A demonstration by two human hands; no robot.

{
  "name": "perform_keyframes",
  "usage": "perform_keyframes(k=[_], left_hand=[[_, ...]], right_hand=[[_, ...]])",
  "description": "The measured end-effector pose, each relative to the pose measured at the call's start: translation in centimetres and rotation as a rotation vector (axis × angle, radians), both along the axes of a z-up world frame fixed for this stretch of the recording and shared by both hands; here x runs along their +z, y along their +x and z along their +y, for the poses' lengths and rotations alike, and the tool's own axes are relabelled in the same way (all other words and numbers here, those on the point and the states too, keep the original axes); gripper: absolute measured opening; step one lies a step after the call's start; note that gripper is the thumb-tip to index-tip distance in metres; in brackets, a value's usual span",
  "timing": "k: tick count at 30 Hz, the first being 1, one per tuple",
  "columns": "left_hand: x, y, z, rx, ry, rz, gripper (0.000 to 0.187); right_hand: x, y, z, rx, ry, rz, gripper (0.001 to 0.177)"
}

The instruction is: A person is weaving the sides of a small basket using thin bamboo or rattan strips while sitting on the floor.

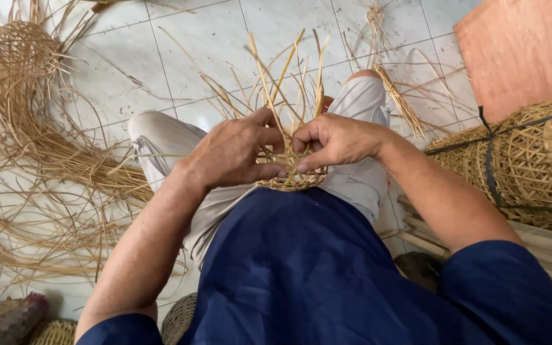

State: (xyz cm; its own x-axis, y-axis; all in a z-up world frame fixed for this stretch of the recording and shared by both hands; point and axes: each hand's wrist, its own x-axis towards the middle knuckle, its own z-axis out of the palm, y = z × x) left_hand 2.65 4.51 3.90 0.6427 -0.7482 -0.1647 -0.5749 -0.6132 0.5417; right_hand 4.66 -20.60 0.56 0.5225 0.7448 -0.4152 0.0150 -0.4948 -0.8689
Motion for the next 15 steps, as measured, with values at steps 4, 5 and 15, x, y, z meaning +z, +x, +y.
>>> perform_keyframes(k=[4, 5, 15], left_hand=[[-1.0, -1.0, -0.7, -0.020, 0.152, -0.102, 0.031], [-1.1, -1.1, -0.7, -0.018, 0.152, -0.097, 0.031], [1.7, -1.3, -1.0, 0.136, -0.096, 0.045, 0.023]], right_hand=[[-2.2, 0.0, 0.2, 0.012, 0.014, 0.001, 0.014], [-1.9, 0.0, 0.2, 0.015, 0.015, 0.006, 0.014], [0.0, 1.9, -0.7, -0.056, 0.234, 0.166, 0.010]])
